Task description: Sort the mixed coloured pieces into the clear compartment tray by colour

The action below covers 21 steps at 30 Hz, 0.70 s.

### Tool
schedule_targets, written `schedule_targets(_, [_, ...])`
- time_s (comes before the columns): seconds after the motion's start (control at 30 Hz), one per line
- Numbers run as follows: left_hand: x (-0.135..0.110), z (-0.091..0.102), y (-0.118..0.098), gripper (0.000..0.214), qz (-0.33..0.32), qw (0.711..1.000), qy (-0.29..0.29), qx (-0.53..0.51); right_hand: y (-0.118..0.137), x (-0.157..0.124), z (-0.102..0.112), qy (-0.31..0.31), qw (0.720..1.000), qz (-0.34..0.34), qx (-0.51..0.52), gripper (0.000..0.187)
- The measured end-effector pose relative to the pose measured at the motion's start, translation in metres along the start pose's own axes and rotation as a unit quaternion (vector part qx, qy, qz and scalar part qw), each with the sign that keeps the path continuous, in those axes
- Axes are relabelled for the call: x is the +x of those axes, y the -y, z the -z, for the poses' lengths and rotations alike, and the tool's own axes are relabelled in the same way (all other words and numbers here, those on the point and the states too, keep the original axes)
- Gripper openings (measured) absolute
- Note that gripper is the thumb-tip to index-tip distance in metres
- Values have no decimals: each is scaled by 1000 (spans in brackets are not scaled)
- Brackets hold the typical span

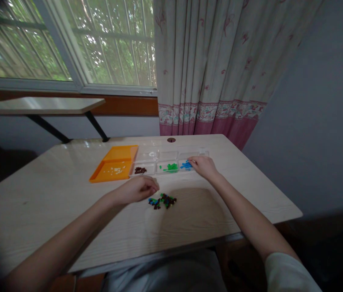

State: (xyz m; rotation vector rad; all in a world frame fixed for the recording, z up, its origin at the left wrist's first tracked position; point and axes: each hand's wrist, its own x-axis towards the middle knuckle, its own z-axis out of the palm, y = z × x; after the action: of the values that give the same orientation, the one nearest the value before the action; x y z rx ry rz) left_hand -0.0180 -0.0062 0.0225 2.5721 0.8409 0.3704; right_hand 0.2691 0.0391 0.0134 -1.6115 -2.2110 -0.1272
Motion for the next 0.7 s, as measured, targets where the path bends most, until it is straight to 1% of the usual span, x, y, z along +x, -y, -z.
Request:
schedule_targets(0.13, [-1,2,-2,19,-6,1000,8,9,0,-1,0,-3,1000,-8,-20,29])
schedule_targets(0.23, [-1,0,-2,15,-13,999,2,37,5,-3,2,-8,1000,-13,-4,30])
schedule_targets(0.3, [-1,-2,-1,14,-23,998,-3,53,12,-5,4,-12,1000,-3,16,30])
schedule_targets(0.4, [0,-4,1,16,-36,998,-2,61,25,-9,3,-10,998,39,45,29])
schedule_targets(0.57, [0,-3,1,15,-31,997,-7,64,53,-18,-8,6,986,153,61,27])
schedule_targets(0.63, [0,-3,0,15,-23,998,-18,58,62,-21,-12,13,980,184,74,26])
schedule_targets(0.7, [1,-4,-1,14,-2,998,-44,45,70,-24,-14,27,976,198,88,24])
